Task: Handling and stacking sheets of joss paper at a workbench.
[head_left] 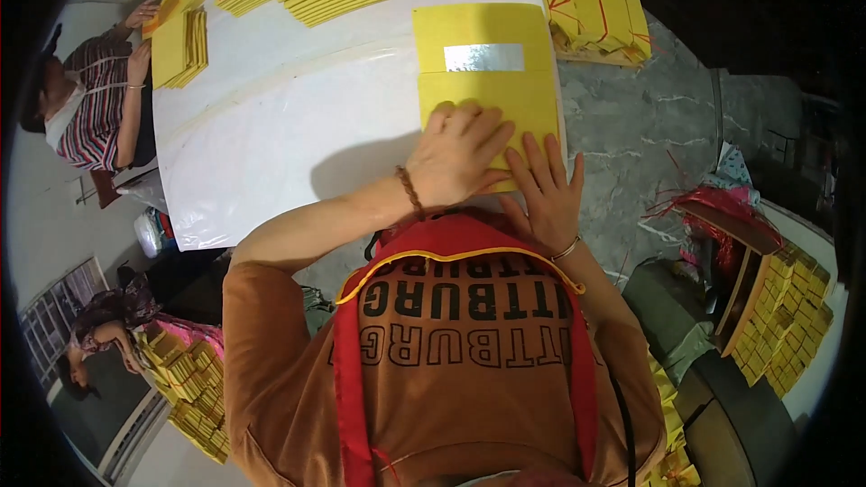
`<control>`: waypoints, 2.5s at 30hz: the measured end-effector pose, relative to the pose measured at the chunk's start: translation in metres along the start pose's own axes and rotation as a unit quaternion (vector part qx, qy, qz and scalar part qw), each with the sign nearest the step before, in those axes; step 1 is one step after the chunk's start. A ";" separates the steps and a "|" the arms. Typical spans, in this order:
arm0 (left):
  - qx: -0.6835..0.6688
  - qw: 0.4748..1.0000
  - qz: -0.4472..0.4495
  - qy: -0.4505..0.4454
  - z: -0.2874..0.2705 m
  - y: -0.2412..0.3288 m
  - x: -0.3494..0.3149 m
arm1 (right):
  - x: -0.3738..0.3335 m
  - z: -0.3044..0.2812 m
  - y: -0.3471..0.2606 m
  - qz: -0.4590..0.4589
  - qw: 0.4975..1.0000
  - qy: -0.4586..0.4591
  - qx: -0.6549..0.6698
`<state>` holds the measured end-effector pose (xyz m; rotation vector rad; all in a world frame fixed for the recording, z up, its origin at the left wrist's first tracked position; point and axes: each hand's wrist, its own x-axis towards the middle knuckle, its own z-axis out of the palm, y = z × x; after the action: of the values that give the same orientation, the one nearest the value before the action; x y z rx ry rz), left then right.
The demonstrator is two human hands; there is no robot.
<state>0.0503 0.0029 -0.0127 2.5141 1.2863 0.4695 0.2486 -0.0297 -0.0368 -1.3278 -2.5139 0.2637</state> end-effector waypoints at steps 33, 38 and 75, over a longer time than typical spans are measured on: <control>0.276 0.939 -0.157 0.135 -0.059 -0.299 0.026 | 0.025 -0.005 0.028 0.120 0.942 0.029 0.312; 0.285 0.941 -0.145 0.110 -0.054 -0.301 0.027 | 0.026 -0.005 0.030 0.125 0.938 0.016 0.322; -0.023 0.997 0.073 0.024 -0.021 -0.008 -0.031 | 0.038 -0.010 0.050 0.046 0.907 0.011 0.418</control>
<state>0.0189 -0.0165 -0.0019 2.5829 1.0996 0.5878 0.2703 0.0302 -0.0361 -1.0455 -1.9112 1.1751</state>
